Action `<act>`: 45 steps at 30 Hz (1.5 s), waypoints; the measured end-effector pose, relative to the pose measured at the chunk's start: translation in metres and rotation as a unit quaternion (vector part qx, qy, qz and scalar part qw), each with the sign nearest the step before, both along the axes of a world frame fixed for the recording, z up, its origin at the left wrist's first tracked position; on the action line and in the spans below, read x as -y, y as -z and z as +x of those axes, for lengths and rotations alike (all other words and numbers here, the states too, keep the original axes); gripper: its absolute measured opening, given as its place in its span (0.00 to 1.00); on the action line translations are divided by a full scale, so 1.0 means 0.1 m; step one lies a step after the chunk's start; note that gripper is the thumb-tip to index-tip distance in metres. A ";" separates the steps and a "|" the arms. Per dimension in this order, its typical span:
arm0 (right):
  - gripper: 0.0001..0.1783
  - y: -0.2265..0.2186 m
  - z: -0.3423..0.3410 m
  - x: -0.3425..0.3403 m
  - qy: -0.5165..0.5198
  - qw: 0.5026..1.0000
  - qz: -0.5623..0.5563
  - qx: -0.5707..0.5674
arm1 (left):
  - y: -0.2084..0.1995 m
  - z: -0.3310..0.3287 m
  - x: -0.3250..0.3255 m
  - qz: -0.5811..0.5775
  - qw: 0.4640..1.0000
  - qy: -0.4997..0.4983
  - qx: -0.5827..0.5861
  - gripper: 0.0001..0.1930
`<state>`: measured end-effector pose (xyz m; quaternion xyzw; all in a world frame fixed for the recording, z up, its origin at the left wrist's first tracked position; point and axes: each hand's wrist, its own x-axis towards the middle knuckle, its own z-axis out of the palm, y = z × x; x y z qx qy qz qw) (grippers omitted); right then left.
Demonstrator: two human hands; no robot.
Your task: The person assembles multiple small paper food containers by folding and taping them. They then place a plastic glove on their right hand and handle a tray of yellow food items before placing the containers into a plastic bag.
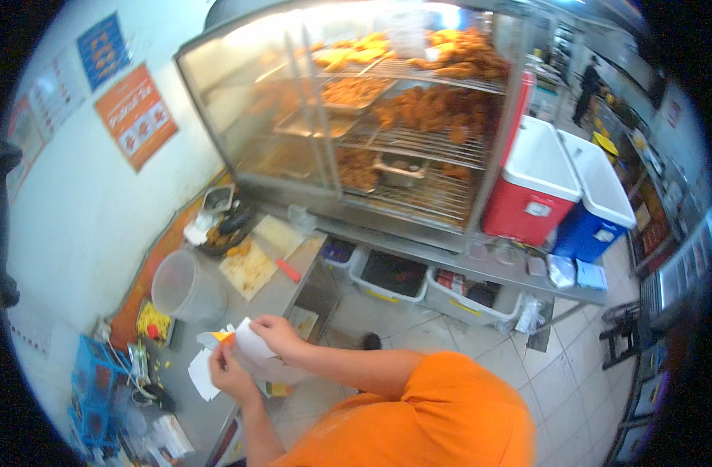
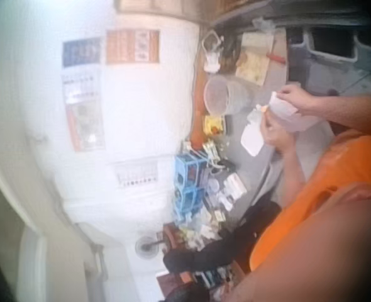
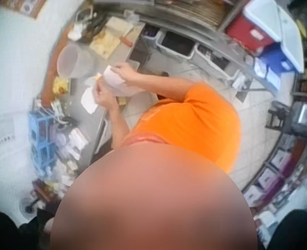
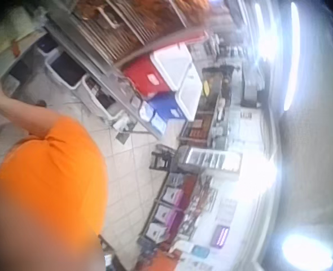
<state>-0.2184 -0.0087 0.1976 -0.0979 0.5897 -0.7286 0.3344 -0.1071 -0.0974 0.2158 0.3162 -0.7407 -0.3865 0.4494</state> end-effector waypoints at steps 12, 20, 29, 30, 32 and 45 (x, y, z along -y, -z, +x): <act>0.14 -0.83 0.77 -3.26 0.211 0.928 -0.023 -0.307 | -0.48 -0.11 -2.48 0.313 0.820 0.478 -0.037 0.11; 0.13 -0.83 1.31 -5.61 0.250 0.910 0.108 -0.311 | -0.38 0.03 -4.65 0.340 0.731 0.590 0.031 0.17; 0.10 -0.74 1.87 -7.80 0.369 0.854 0.191 -0.313 | -0.27 -0.12 -6.86 0.244 0.581 0.777 0.000 0.11; 0.10 -0.71 1.94 -7.91 0.406 0.844 0.177 -0.304 | -0.28 -0.12 -7.03 0.268 0.569 0.776 0.053 0.11; 0.10 -0.65 2.04 -8.10 0.469 0.820 0.190 -0.268 | -0.27 -0.12 -7.34 0.290 0.550 0.769 0.150 0.10; 0.20 -0.50 1.75 -9.41 0.619 0.761 0.103 -0.166 | 0.20 -1.05 -9.20 0.254 0.318 0.874 0.266 0.12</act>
